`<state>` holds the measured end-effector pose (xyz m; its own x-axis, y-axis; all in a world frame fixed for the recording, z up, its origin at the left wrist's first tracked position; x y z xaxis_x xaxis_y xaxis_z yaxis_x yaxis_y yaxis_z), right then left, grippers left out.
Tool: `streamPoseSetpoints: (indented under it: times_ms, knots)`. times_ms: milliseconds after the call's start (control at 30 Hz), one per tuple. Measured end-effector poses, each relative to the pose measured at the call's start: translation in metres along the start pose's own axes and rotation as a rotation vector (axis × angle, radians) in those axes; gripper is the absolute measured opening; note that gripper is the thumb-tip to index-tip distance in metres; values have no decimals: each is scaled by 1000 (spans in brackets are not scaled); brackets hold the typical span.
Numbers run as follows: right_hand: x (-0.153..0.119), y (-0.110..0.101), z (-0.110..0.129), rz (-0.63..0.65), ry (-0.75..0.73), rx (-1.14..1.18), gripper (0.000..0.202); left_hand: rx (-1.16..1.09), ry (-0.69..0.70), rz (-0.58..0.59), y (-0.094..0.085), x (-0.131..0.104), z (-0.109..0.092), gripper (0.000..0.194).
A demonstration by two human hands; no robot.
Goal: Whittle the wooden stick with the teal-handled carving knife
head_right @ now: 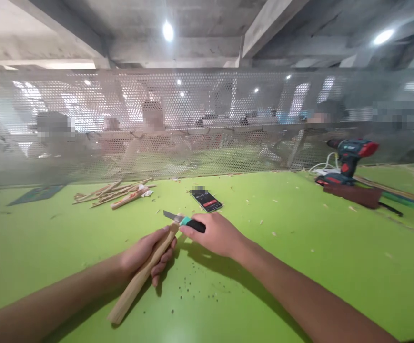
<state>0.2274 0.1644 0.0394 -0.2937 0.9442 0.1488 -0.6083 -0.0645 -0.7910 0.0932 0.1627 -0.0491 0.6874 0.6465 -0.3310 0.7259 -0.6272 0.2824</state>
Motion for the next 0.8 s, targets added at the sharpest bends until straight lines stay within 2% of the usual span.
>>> streamPoseSetpoints:
  times_ms: [267,333,400,500,600,733,800]
  knots:
    - [-1,0,16,-6,-68,20,42,-9,14,-128,-5,5,0,40]
    - [-8,-6,26,-40,-57,16,45,-14,40,-190,-8,-3,-5,39]
    - [-26,-11,35,-81,-10,52,47,-34,91,-279,-11,-22,-13,37]
    - [-65,-1,36,-84,164,261,46,-89,235,-413,-10,-66,-25,28]
    - [-98,24,34,-138,267,460,49,-292,530,-511,-6,-109,-29,24]
    - [-108,43,32,-401,243,472,40,-463,825,-560,1,-132,-6,32]
    - [-104,48,29,-470,246,470,38,-456,860,-561,4,-130,8,33]
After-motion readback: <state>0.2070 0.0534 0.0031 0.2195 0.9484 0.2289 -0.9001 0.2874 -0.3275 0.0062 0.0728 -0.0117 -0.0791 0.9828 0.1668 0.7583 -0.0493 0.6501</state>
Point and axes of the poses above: each hand's wrist, its own x-axis towards the middle knuckle, its own y-axis out of the palm, z = x × y, the point moved 9 cm from there along x, towards the middle knuckle, and after that the axes turned 4 degrees about y, right-handed, at the moved point
